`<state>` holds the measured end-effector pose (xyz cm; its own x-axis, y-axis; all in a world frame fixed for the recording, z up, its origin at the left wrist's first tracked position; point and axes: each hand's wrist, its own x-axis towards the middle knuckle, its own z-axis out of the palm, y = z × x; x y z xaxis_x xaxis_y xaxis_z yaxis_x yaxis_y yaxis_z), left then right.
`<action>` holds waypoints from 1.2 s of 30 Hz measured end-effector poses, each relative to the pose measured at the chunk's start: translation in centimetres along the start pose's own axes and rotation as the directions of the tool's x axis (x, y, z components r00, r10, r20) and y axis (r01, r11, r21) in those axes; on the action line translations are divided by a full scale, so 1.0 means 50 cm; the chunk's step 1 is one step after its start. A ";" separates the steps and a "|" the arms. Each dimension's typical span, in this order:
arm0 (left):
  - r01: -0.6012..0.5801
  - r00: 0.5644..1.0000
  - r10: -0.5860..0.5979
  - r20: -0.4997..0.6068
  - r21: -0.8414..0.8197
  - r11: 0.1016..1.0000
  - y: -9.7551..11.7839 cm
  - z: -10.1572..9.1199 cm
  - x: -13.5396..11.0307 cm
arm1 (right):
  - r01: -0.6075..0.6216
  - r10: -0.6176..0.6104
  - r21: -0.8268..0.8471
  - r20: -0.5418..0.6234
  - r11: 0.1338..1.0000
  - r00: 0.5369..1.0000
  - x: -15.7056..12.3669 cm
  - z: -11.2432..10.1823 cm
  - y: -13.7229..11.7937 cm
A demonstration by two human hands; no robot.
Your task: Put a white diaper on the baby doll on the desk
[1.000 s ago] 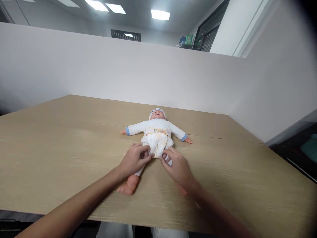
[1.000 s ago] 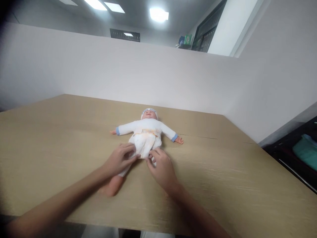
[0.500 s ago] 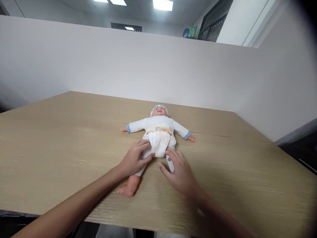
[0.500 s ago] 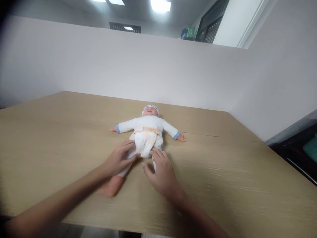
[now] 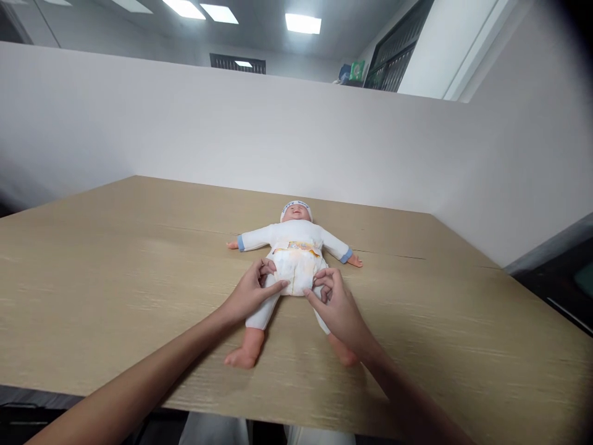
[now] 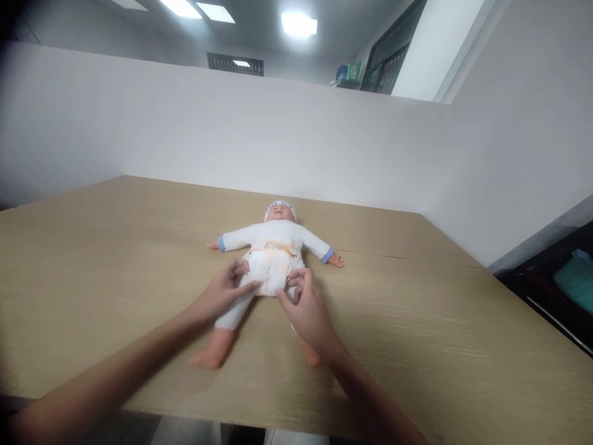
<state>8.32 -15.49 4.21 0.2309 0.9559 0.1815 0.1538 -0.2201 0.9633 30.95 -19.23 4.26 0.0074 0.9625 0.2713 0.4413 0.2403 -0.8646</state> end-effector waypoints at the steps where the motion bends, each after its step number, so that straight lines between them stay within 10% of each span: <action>1: 0.022 1.000 -0.023 -0.022 -0.019 1.000 -0.004 0.000 -0.001 | -0.018 0.018 -0.012 -0.009 1.000 1.000 0.001 -0.004 -0.004; 12: 0.046 0.998 -0.051 0.021 0.164 0.985 0.028 -0.007 -0.022 | 0.010 -0.013 -0.207 -0.010 0.978 1.000 -0.005 -0.017 -0.013; 21: 0.153 0.983 -0.150 0.108 -0.019 0.988 0.042 -0.011 -0.016 | 0.015 -0.013 -0.018 0.088 1.000 0.996 0.006 -0.006 0.007; 30: -0.069 0.993 0.044 0.106 0.245 0.967 0.030 -0.002 -0.013 | 0.080 -0.066 -0.151 0.098 0.985 0.993 0.006 -0.001 -0.006; 36: 0.078 0.988 -0.089 0.127 0.085 0.993 0.028 -0.005 -0.008 | 0.045 -0.045 0.006 0.119 0.999 0.992 0.019 0.002 0.013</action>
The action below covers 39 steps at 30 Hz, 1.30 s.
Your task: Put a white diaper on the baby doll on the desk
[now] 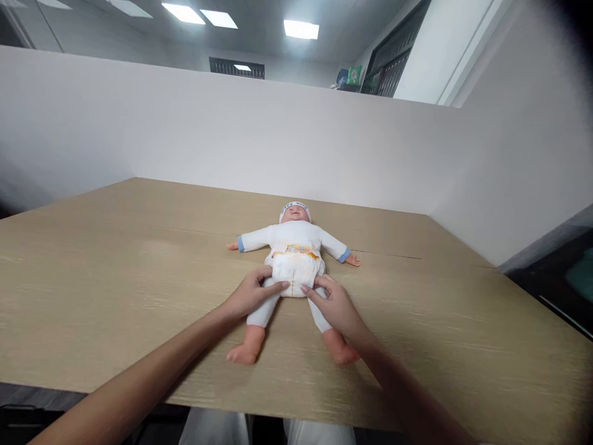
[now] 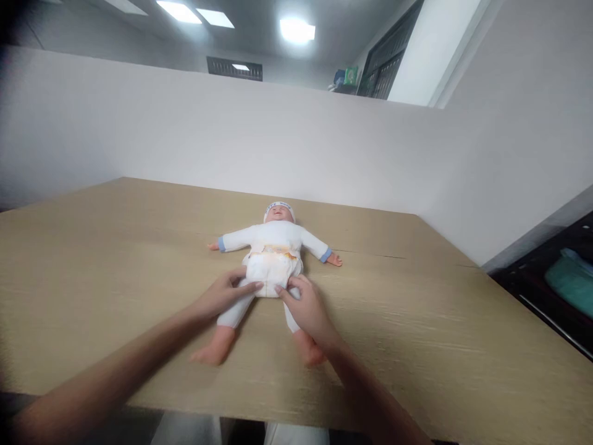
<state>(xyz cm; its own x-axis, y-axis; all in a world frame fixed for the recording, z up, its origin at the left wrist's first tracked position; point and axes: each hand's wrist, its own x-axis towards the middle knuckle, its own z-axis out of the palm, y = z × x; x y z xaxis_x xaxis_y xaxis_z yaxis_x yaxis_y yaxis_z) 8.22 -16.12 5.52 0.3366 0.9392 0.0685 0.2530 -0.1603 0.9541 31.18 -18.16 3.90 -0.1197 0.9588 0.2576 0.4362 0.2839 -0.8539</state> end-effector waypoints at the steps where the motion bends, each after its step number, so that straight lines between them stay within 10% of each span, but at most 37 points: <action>1: 0.026 1.000 -0.025 0.006 -0.046 0.999 0.003 -0.001 -0.001 | -0.005 0.005 0.026 0.006 1.000 1.000 0.001 -0.001 0.002; 7: 0.099 0.994 -0.105 -0.002 -0.331 0.938 0.002 -0.003 -0.003 | -0.088 0.087 -0.045 -0.015 0.995 0.996 -0.014 -0.021 -0.017; 15: 0.015 0.997 -0.038 -0.069 -0.313 0.950 -0.020 -0.031 0.000 | -0.068 0.061 -0.090 -0.085 0.994 0.995 -0.007 -0.069 -0.009; 19: -0.069 0.982 0.081 -0.173 0.069 0.995 -0.031 -0.083 0.033 | 0.057 -0.132 -0.282 -0.253 0.958 0.958 0.055 -0.110 0.051; 23: -0.034 0.933 0.252 -0.259 0.631 0.775 -0.041 -0.129 0.105 | 0.085 -0.316 -0.642 -0.254 0.762 0.914 0.143 -0.140 0.108; 26: 0.095 0.950 0.184 -0.254 0.793 0.602 -0.041 -0.139 0.169 | -0.005 -0.160 -0.702 -0.168 0.712 0.973 0.200 -0.130 0.124; 31: 0.172 0.963 0.059 -0.264 0.768 0.617 -0.018 -0.129 0.218 | -0.135 0.029 -0.669 -0.167 0.731 0.985 0.236 -0.088 0.103; 35: 0.228 0.951 0.005 -0.309 0.713 0.663 0.034 -0.109 0.144 | -0.132 0.060 -0.613 -0.137 0.779 0.989 0.194 -0.103 0.066; 39: 0.264 0.948 -0.083 -0.306 0.616 0.742 0.113 -0.053 -0.035 | -0.056 0.041 -0.526 -0.040 0.849 0.998 0.092 -0.163 0.029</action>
<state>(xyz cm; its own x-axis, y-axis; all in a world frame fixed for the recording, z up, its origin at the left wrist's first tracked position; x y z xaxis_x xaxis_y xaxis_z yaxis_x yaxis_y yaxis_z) 6.68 -17.88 11.56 0.0201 0.9970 0.0751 0.8357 -0.0580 0.5461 38.51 -13.42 7.55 -0.0657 0.9684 0.2406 0.8458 0.1819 -0.5016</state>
